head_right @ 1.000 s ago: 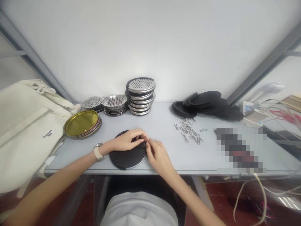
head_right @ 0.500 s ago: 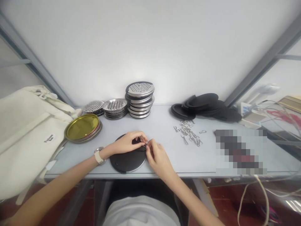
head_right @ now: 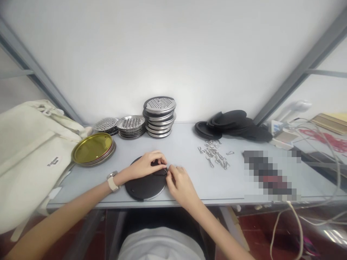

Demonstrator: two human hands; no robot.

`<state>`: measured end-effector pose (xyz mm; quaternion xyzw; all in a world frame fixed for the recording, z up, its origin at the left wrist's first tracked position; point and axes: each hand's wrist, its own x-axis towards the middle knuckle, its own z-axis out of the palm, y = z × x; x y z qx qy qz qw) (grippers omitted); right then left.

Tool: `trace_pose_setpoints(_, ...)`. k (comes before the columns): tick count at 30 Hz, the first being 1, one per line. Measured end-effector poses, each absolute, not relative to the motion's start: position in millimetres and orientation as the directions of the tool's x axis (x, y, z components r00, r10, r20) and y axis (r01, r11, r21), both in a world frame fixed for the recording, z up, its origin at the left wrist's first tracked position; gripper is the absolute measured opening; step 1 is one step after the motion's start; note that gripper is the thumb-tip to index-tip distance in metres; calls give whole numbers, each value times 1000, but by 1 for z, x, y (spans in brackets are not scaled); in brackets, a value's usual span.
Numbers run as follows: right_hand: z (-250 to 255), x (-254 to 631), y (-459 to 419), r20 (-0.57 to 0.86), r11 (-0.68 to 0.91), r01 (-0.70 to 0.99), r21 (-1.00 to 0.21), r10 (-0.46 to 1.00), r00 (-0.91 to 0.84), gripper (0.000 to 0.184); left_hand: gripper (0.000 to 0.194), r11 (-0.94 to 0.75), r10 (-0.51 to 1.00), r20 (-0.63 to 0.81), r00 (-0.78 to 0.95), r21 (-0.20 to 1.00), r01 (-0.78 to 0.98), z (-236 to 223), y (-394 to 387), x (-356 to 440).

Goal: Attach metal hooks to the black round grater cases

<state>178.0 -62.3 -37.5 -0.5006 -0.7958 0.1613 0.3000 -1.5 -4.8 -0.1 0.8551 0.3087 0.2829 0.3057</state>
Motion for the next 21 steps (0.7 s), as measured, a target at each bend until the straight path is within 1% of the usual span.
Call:
trace_pose_setpoints(5, -34, 179, -59, 269, 428, 653, -625, 903, -334, 22, 13, -620, 691, 264, 673, 696, 363, 1, -6, -3)
trace_pose_setpoints(8, -30, 183, -56, 223, 396, 633, -665, 914, -338, 26, 13, -628, 689, 267, 674, 685, 370, 0, -6, -4)
trace_pose_setpoints(12, -27, 189, -52, 132, 376, 591, -713, 900, -415, 28, 12, -631, 689, 272, 672, 681, 372, -2, -5, -4)
trace_pose_setpoints(15, -28, 191, -51, 138, 384, 579, -719, 895, -423, 28, 13, -631, 687, 272, 674, 684, 367, -2, -5, -4)
trace_pose_setpoints(21, -31, 185, -52, 162, 363, 603, -711, 918, -361, 29, 16, -618, 673, 246, 698, 706, 347, 1, -4, -7)
